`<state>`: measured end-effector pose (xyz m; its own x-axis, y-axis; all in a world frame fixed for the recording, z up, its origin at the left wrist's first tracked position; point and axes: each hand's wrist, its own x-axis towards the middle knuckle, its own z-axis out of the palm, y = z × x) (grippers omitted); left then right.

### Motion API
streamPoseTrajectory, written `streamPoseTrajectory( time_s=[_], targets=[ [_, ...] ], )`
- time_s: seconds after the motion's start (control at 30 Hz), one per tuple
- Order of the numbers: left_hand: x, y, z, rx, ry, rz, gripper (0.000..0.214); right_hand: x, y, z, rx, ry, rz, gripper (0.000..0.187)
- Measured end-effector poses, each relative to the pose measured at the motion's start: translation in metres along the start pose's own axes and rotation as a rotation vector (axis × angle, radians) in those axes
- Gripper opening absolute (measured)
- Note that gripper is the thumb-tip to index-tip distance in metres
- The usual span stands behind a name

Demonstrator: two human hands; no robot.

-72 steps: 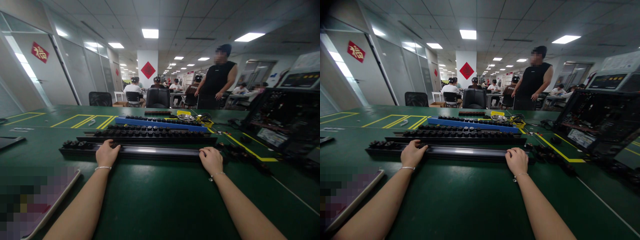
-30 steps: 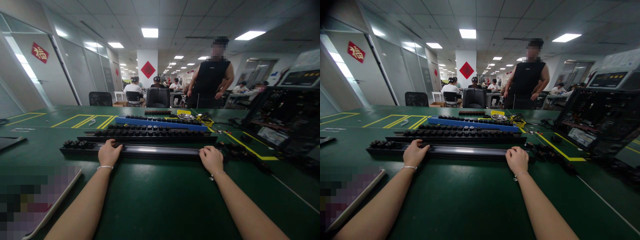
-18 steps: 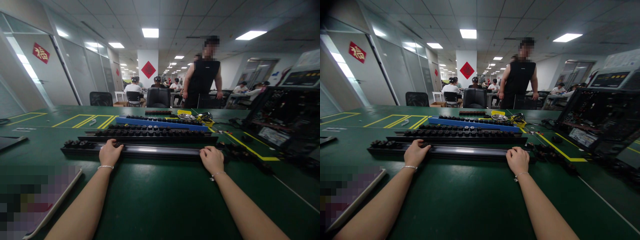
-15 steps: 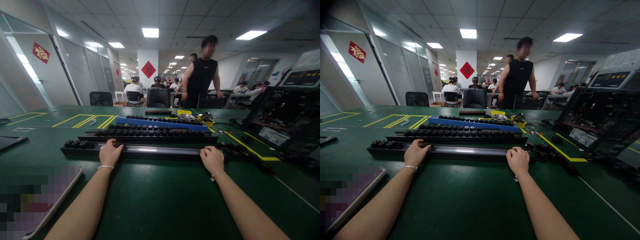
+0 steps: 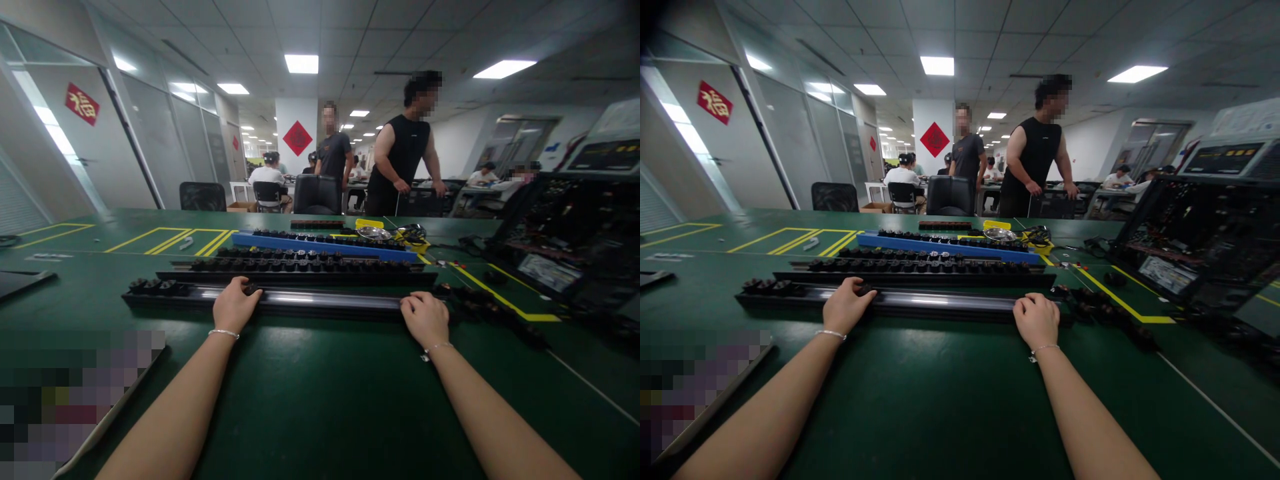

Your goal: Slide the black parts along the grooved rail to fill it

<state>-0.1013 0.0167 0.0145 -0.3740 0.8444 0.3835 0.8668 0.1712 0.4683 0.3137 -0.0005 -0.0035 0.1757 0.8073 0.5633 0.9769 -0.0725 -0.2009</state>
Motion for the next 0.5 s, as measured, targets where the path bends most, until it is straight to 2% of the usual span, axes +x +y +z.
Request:
streamPoseTrajectory(
  time_s=[0.5],
  targets=[
    [-0.006, 0.012, 0.004, -0.017, -0.018, 0.040, 0.044, 0.001, 0.000, 0.001, 0.007, 0.000, -0.001, 0.031]
  ],
)
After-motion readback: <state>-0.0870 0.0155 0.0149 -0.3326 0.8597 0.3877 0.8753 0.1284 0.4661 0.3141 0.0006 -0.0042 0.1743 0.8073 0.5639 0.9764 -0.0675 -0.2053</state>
